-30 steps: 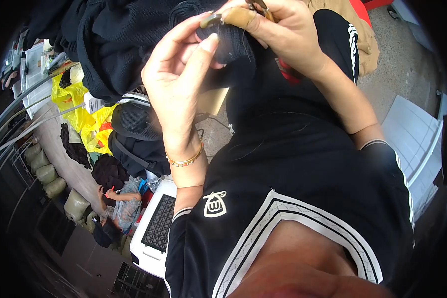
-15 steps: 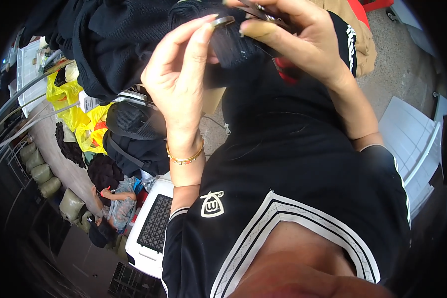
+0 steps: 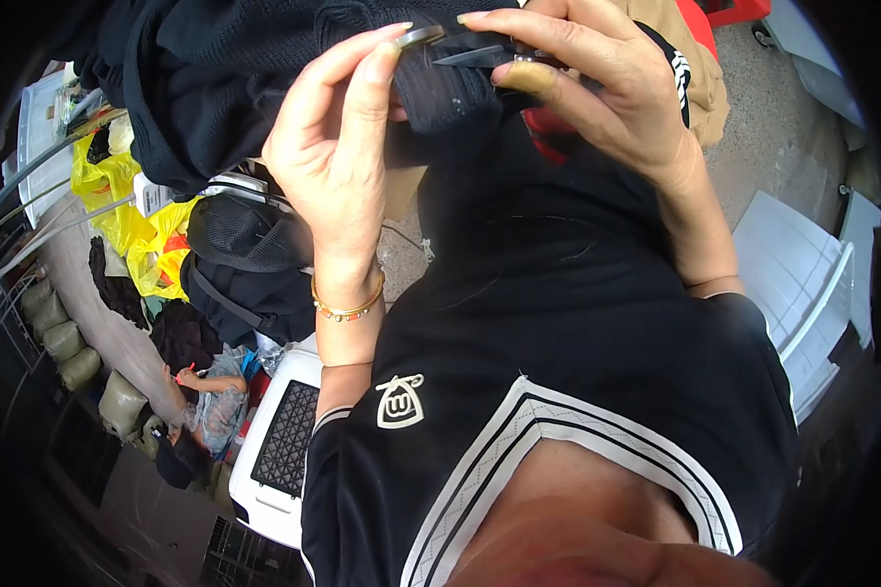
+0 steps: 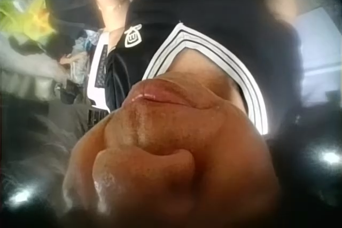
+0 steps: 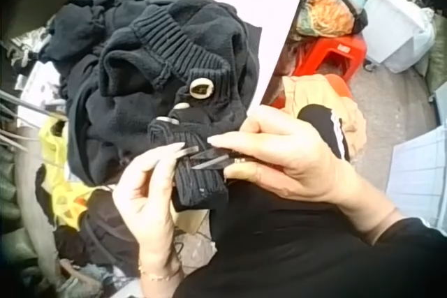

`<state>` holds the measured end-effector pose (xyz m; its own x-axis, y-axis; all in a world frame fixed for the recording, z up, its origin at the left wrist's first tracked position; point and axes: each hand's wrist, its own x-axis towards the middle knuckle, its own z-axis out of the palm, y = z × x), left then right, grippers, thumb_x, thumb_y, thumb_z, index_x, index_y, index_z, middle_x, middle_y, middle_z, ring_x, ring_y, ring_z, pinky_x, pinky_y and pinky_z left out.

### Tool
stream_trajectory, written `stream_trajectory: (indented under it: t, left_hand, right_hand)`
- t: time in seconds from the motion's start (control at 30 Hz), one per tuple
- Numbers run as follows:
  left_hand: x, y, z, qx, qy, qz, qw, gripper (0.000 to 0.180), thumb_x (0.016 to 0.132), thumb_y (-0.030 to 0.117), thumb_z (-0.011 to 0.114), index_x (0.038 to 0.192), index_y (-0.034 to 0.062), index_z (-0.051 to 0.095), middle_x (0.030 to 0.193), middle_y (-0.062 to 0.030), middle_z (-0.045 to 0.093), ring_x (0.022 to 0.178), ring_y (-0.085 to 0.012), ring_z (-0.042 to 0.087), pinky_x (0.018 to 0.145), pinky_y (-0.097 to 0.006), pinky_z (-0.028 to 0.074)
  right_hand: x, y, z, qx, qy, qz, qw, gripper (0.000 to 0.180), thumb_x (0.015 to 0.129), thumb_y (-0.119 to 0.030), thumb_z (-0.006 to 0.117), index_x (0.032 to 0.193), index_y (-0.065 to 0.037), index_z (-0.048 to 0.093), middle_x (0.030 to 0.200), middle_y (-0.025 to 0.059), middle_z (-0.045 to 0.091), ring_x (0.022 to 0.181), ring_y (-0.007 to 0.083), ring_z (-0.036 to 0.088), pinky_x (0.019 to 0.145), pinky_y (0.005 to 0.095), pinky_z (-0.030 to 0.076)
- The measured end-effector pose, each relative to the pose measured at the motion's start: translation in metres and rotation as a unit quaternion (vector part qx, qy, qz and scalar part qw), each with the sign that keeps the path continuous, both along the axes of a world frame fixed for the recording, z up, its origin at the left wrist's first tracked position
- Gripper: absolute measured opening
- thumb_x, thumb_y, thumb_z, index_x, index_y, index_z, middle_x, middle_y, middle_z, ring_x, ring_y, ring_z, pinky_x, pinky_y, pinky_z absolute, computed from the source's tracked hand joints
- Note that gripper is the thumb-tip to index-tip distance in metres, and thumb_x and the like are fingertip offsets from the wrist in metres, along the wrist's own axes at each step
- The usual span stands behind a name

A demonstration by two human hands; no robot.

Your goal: Trimming loose threads and inspecting buttons on black jackets in a factory setting.

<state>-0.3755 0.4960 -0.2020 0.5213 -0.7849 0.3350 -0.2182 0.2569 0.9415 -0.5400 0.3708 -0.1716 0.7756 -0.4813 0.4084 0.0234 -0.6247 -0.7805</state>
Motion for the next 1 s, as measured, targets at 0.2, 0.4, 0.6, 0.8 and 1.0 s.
stream_trajectory:
  t: [0.2,0.4,0.6,0.8,1.0]
  left_hand:
    - [-0.0035,-0.0003,-0.0005,0.007,-0.002,0.013,1.000,0.017,0.091,0.007,0.064,0.106,0.0003,0.069,0.086,-0.0034,0.068,0.066,-0.0037,0.058,0.060,-0.016,0.049]
    - [-0.0065,-0.0014,-0.0006,0.004,0.008,0.022,1.000,0.017,0.090,0.008,0.065,0.105,0.0009,0.070,0.083,-0.0025,0.068,0.064,-0.0027,0.054,0.058,-0.014,0.042]
    - [-0.0046,-0.0009,0.0017,0.015,-0.016,0.031,0.999,0.016,0.090,0.008,0.065,0.104,0.0006,0.070,0.082,-0.0023,0.068,0.064,-0.0029,0.055,0.058,-0.015,0.043]
    - [-0.0024,-0.0009,-0.0009,0.010,-0.013,0.004,1.000,0.015,0.091,0.005,0.063,0.103,-0.0005,0.068,0.083,-0.0031,0.068,0.066,-0.0043,0.060,0.061,-0.016,0.049]
    - [-0.0024,0.0000,-0.0031,0.011,0.001,0.004,1.000,0.015,0.091,0.006,0.063,0.103,-0.0005,0.068,0.083,-0.0030,0.068,0.066,-0.0045,0.059,0.060,-0.017,0.049]
  right_hand:
    - [0.0017,0.0032,0.0012,-0.034,0.013,-0.022,0.999,0.038,0.075,-0.006,0.075,0.111,0.000,0.065,0.079,0.0083,0.054,0.065,0.0195,0.054,0.056,0.0281,0.044]
    - [0.0016,0.0036,0.0032,-0.061,0.023,-0.035,0.997,0.038,0.075,-0.007,0.075,0.111,-0.001,0.065,0.079,0.0084,0.054,0.066,0.0202,0.055,0.056,0.0286,0.045]
    - [0.0045,0.0031,0.0047,-0.093,0.029,-0.042,0.994,0.038,0.074,-0.007,0.075,0.110,-0.002,0.066,0.079,0.0079,0.054,0.066,0.0207,0.055,0.057,0.0292,0.046]
    - [0.0063,0.0025,0.0064,-0.162,0.036,-0.062,0.984,0.036,0.071,-0.008,0.076,0.106,-0.004,0.067,0.078,0.0060,0.055,0.066,0.0199,0.056,0.055,0.0292,0.046]
    - [0.0083,0.0012,0.0032,-0.200,0.024,-0.064,0.977,0.033,0.070,-0.009,0.077,0.102,-0.004,0.068,0.076,0.0054,0.055,0.065,0.0198,0.056,0.055,0.0295,0.047]
